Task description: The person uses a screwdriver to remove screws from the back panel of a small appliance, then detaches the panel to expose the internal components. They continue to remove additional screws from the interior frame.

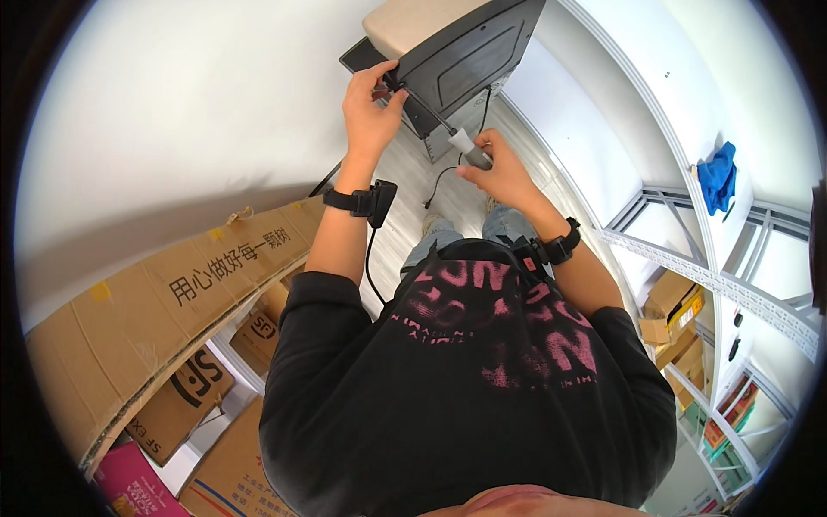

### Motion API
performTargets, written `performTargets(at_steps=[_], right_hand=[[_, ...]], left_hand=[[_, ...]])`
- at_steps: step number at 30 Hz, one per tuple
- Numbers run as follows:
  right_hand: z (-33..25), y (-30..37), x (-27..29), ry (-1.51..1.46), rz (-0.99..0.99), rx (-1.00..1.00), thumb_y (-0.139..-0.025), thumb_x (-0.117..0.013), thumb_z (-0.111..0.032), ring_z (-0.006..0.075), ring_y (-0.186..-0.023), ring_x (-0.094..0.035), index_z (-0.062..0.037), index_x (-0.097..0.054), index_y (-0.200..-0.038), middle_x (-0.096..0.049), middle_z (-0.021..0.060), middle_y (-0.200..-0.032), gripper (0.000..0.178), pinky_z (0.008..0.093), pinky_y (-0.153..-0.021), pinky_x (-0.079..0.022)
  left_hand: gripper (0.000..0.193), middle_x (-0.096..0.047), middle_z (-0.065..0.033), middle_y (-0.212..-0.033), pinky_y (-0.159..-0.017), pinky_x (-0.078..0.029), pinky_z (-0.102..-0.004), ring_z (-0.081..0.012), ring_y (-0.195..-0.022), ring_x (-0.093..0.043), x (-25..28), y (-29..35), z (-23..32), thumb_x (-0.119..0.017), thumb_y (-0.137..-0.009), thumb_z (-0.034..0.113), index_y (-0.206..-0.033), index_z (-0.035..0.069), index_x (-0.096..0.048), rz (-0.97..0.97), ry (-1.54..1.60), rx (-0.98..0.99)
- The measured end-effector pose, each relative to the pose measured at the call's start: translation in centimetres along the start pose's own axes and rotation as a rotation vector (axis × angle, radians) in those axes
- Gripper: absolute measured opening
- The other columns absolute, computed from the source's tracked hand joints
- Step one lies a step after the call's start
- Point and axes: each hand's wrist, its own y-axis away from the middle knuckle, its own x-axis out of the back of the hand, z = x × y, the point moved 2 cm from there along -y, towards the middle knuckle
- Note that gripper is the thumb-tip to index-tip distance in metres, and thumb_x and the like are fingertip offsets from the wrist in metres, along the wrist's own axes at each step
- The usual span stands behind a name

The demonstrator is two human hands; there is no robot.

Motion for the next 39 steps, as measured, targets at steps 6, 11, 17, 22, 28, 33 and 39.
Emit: performTargets(at_steps=[6,11,17,22,28,33,39], right_hand=[[1.1,-0.1,0.5,-0.169,-0.127,-0.093,-0.077,-0.07,-0.014,0.0133,-0.087,-0.053,0.0005,-0.05,-0.118,-0.058,0.0063,-0.099,0.048,0.0283,-0.077,-0.045],[0.5,0.0,0.3,0.148,0.037,0.092,-0.075,-0.072,-0.012,0.0174,-0.088,-0.053,0.0013,-0.052,-0.117,-0.058,0.0067,-0.095,0.048,0.0289,-0.079,-0.044],[0.2,-0.3,0.3,0.167,0.073,0.173,-0.074,-0.073,-0.01,0.0154,-0.083,-0.055,-0.001,-0.051,-0.108,-0.058,0.0076,-0.092,0.041,0.0294,-0.074,-0.045],[-1.1,0.4,-0.3,-0.025,-0.035,-0.059,-0.079,-0.068,-0.007,0.0104,-0.075,-0.053,-0.0023,-0.05,-0.105,-0.056,0.0053,-0.087,0.032,0.0282,-0.068,-0.044],[0.3,0.3,0.6,-0.118,-0.055,0.013,-0.079,-0.066,-0.006,0.0104,-0.077,-0.05,-0.0026,-0.051,-0.109,-0.055,0.0024,-0.09,0.033,0.0252,-0.071,-0.041],[0.1,0.4,1.1,0.073,0.043,0.167,-0.076,-0.069,-0.006,0.012,-0.085,-0.048,-0.0034,-0.052,-0.109,-0.054,0.0018,-0.093,0.037,0.0255,-0.078,-0.04],[-0.1,0.7,1.4,0.078,0.052,0.156,-0.074,-0.071,-0.006,0.0128,-0.089,-0.047,-0.0035,-0.053,-0.106,-0.054,0.0018,-0.093,0.037,0.0261,-0.083,-0.039]], left_hand=[[0.046,-0.054,-0.0041,-0.096,-0.076,-0.054,-0.0272,-0.0154,-0.089,-0.055,0.1,0.0,-0.1,-0.068,-0.068,-0.01,-0.109,0.01,-0.062,0.003,-0.006,0.005],[0.046,-0.054,-0.0038,-0.096,-0.076,-0.054,-0.027,-0.0152,-0.089,-0.055,0.0,-0.1,-0.1,-0.068,-0.068,-0.011,-0.109,0.01,-0.062,0.0,0.01,0.002],[0.046,-0.053,-0.0033,-0.095,-0.076,-0.054,-0.0272,-0.0151,-0.089,-0.055,0.0,-0.1,0.0,-0.068,-0.068,-0.01,-0.109,0.01,-0.063,-0.016,0.008,0.01],[0.045,-0.056,-0.0049,-0.09,-0.07,-0.052,-0.0267,-0.0165,-0.081,-0.055,0.1,-0.2,-0.3,-0.071,-0.065,-0.007,-0.106,0.011,-0.063,0.027,0.027,-0.029],[0.045,-0.056,-0.0052,-0.091,-0.069,-0.052,-0.0266,-0.017,-0.081,-0.055,0.0,-0.2,-0.2,-0.071,-0.065,-0.007,-0.106,0.011,-0.063,0.024,0.033,-0.045],[0.045,-0.056,-0.0053,-0.091,-0.068,-0.051,-0.0267,-0.0172,-0.08,-0.055,0.1,-0.2,-0.4,-0.071,-0.065,-0.006,-0.106,0.01,-0.063,0.021,0.021,-0.053],[0.046,-0.057,-0.0051,-0.093,-0.069,-0.051,-0.0268,-0.0171,-0.081,-0.055,0.2,-0.2,-0.4,-0.073,-0.064,-0.004,-0.107,0.011,-0.063,0.005,0.025,-0.051]])
